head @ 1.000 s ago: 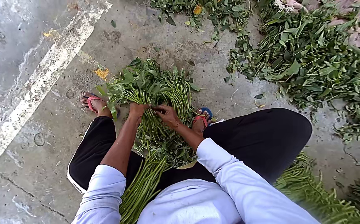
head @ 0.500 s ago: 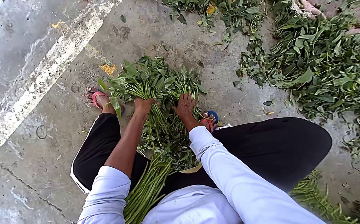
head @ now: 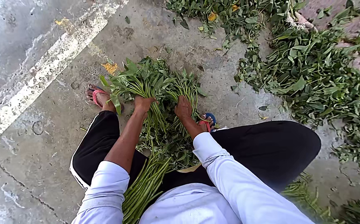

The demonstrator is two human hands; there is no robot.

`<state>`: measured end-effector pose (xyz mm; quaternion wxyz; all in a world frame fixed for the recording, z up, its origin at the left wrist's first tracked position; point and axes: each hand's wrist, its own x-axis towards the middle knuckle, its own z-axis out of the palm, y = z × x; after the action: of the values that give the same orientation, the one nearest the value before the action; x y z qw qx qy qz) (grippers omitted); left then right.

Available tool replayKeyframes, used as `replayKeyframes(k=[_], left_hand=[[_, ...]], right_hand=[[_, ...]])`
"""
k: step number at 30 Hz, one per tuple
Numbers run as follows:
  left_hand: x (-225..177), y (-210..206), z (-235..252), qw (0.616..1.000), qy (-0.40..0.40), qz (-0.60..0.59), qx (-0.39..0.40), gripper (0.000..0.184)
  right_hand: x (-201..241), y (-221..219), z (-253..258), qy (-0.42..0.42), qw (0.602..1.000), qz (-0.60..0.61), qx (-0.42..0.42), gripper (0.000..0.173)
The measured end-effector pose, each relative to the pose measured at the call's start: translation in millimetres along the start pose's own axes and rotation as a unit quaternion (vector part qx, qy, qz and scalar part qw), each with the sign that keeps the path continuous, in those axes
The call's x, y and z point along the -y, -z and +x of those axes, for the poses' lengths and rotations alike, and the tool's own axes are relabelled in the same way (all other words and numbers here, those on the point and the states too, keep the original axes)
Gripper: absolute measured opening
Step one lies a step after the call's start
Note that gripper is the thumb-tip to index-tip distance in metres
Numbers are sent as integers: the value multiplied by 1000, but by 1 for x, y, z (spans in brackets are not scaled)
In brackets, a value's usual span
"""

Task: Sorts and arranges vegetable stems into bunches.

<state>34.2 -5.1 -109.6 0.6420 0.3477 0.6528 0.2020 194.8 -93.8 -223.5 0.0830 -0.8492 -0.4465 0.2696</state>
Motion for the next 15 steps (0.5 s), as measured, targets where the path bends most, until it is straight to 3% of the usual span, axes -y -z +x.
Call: replayKeyframes(k=[9,12,15], left_hand=[[5,15,8,998,6,15,-67,65],[16,8,5,999,7,11,-38,67],[27,-3,-3,999,-2,-27,17,65]], right_hand=[[18,29,-22,14,980,179,-84,44],[32,39,-28,36,967,234,-97,45],[46,33,-49,119,954,258,-93,46]])
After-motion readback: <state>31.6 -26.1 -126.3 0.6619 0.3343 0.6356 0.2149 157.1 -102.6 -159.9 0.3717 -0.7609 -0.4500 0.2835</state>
